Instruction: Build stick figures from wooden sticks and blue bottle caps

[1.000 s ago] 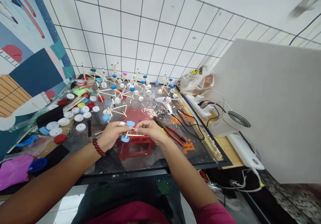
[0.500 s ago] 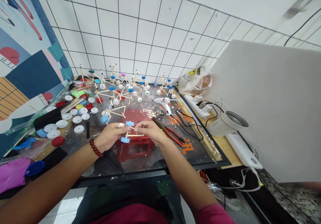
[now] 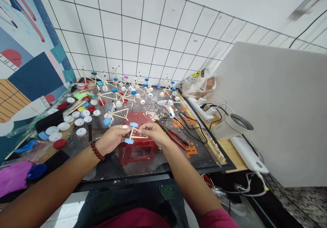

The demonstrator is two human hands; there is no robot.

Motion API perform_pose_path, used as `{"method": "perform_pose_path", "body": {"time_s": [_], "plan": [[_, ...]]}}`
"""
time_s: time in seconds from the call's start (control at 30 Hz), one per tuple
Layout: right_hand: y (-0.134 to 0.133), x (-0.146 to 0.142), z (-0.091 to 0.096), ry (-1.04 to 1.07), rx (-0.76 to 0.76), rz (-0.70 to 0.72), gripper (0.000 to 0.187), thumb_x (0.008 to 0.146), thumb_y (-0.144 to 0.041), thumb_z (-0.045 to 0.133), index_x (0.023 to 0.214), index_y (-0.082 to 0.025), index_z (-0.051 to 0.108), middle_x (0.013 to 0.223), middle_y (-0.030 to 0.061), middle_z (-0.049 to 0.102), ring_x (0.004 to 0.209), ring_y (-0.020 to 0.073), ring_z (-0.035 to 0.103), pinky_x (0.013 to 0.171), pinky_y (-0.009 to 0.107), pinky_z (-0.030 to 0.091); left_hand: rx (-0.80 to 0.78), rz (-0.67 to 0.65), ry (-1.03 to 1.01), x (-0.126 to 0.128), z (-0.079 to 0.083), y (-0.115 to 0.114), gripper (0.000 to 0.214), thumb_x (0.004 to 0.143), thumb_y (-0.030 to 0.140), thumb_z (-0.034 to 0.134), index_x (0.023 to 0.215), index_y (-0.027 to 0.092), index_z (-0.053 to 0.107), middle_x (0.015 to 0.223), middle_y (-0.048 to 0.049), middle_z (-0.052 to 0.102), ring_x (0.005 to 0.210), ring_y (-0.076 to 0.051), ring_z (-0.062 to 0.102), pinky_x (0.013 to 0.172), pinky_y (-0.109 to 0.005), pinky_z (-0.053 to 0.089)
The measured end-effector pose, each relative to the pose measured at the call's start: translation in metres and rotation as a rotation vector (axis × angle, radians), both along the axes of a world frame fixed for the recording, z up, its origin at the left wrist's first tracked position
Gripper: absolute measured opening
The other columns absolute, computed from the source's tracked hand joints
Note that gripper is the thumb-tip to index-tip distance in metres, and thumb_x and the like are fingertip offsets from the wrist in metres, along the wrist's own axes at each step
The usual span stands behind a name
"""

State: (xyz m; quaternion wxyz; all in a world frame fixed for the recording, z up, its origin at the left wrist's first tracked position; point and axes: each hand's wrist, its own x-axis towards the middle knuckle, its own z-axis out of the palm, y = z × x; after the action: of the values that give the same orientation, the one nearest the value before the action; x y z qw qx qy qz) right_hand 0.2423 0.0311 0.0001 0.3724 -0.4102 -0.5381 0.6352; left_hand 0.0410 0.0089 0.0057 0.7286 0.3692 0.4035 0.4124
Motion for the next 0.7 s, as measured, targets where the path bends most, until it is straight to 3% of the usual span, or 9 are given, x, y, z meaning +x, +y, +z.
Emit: {"method": "perform_pose_path", "body": {"time_s": [0.17, 0.37, 0.57, 0.7], "plan": [[0.0020, 0.0007, -0.0008, 0.021, 0.028, -0.045, 0.037, 0.056, -0.049, 0.087, 0.066, -0.017, 0.071, 0.059, -0.0026, 0.065, 0.057, 0.0099, 0.053, 0.063, 0.026, 0.040, -0.005, -0.001, 0.057, 0.0009, 0.0082, -0.0033, 0.033, 0.061, 0.039, 0.090, 0.075, 0.012, 0.078, 0.075, -0.0061, 0.071, 0.072, -0.015, 0.063, 0.071, -0.027, 0.054], [0.0039, 0.0012, -0.0039, 0.017, 0.044, -0.068, 0.036, 0.057, -0.049, 0.087, 0.066, -0.018, 0.071, 0.059, -0.0031, 0.064, 0.057, 0.0097, 0.052, 0.063, 0.025, 0.041, -0.009, 0.023, 0.183, 0.0005, 0.0087, -0.0055, 0.036, 0.053, 0.039, 0.094, 0.073, 0.013, 0.078, 0.075, -0.0050, 0.071, 0.074, -0.017, 0.064, 0.075, -0.033, 0.057], [0.0028, -0.0004, -0.0014, 0.050, -0.011, -0.058, 0.042, 0.055, -0.049, 0.089, 0.079, -0.019, 0.072, 0.071, -0.0020, 0.070, 0.065, 0.0107, 0.059, 0.070, 0.026, 0.046, 0.029, 0.121, 0.149, 0.0023, 0.0042, -0.0035, 0.038, 0.053, 0.039, 0.094, 0.075, 0.012, 0.079, 0.073, -0.0057, 0.072, 0.068, -0.015, 0.064, 0.071, -0.031, 0.056], [0.0025, -0.0003, -0.0010, 0.022, -0.005, -0.055, 0.043, 0.054, -0.052, 0.089, 0.073, -0.018, 0.071, 0.067, -0.0009, 0.070, 0.062, 0.0111, 0.058, 0.068, 0.026, 0.047, 0.016, 0.117, 0.091, 0.0035, 0.0068, -0.0038, 0.043, 0.052, 0.044, 0.094, 0.077, 0.012, 0.079, 0.078, -0.0075, 0.075, 0.071, -0.015, 0.065, 0.074, -0.030, 0.056]]}}
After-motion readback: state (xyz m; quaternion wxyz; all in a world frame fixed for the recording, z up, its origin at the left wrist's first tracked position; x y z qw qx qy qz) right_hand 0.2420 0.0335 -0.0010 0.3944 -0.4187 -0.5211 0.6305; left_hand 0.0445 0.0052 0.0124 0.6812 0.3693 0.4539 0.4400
